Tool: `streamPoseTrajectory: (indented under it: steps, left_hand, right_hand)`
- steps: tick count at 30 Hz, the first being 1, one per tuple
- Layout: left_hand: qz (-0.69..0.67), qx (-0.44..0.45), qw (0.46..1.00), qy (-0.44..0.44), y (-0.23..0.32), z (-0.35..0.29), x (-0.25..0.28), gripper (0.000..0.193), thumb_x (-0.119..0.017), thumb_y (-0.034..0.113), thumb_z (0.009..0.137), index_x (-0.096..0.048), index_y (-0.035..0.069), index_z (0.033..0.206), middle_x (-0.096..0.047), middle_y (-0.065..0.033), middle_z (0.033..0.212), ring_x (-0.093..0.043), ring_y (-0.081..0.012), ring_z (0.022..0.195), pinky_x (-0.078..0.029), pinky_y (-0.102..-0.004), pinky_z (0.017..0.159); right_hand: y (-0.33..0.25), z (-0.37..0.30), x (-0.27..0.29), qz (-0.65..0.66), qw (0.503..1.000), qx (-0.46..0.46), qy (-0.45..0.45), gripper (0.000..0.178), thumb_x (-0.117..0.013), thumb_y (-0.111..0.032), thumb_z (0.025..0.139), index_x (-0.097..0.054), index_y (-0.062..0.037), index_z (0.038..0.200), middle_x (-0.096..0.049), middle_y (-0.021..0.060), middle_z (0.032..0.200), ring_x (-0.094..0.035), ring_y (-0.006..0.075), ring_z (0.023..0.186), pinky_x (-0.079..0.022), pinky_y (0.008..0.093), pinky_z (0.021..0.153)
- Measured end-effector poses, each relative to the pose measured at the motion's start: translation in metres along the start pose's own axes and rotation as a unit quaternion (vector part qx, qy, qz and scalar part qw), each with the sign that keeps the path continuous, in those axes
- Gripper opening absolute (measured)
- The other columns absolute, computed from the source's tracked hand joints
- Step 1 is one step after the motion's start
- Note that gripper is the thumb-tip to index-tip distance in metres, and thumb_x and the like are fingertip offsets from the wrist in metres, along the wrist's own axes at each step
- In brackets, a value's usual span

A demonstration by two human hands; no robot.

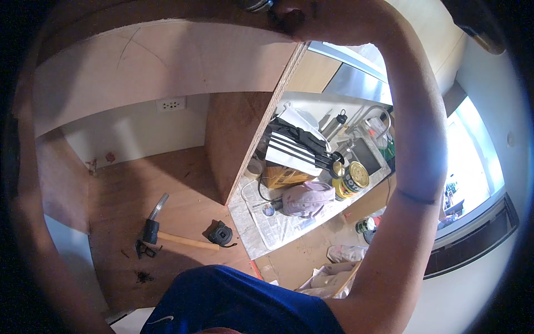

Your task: The person uses a cordless drill to drive screws into a wooden cabinet structure, securing a shelf or side panel. They then use a rubber mallet to tap a curved wooden trim piece into place along the top edge of the cabinet.

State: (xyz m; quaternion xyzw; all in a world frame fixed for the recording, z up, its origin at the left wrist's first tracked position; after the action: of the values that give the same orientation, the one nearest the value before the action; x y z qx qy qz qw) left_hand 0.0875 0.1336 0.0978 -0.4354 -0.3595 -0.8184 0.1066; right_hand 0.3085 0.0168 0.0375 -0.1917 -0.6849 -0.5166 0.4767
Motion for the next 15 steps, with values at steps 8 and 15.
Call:
streamPoseTrajectory:
  steps: [8,15]
  left_hand:
    - [-0.042,0.0,0.999,-0.014,0.01,-0.016,-0.017,0.017,-0.069,0.015,0.088,-0.071,0.001,0.096,-0.075,-0.0156,0.095,-0.073,-0.0246,0.088,-0.058,-0.0367,0.08]
    - [-0.089,-0.006,0.996,-0.026,0.013,-0.031,-0.03,0.017,-0.069,0.015,0.088,-0.071,0.001,0.097,-0.075,-0.0153,0.096,-0.073,-0.0243,0.089,-0.058,-0.0366,0.081]
  right_hand:
    - [0.003,-0.001,-0.004,-0.055,0.997,0.036,0.038,0.025,-0.07,-0.019,0.085,-0.071,0.0029,0.099,-0.072,0.0202,0.098,-0.069,0.0373,0.091,-0.054,0.0441,0.081]
    - [-0.011,-0.003,0.007,-0.026,0.997,-0.063,-0.035,0.023,-0.069,-0.017,0.086,-0.072,0.0008,0.099,-0.072,0.0202,0.104,-0.068,0.0351,0.099,-0.053,0.0444,0.087]
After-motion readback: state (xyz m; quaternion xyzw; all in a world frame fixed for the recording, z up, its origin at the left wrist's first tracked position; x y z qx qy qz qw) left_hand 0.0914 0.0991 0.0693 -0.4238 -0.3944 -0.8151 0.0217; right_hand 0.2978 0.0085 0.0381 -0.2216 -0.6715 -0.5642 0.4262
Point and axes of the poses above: each hand's wrist, its own z-axis towards the middle knuckle, its own x-axis out of the back of the hand, y = z × x, the point moved 1 cm from there along z, towards the middle knuckle
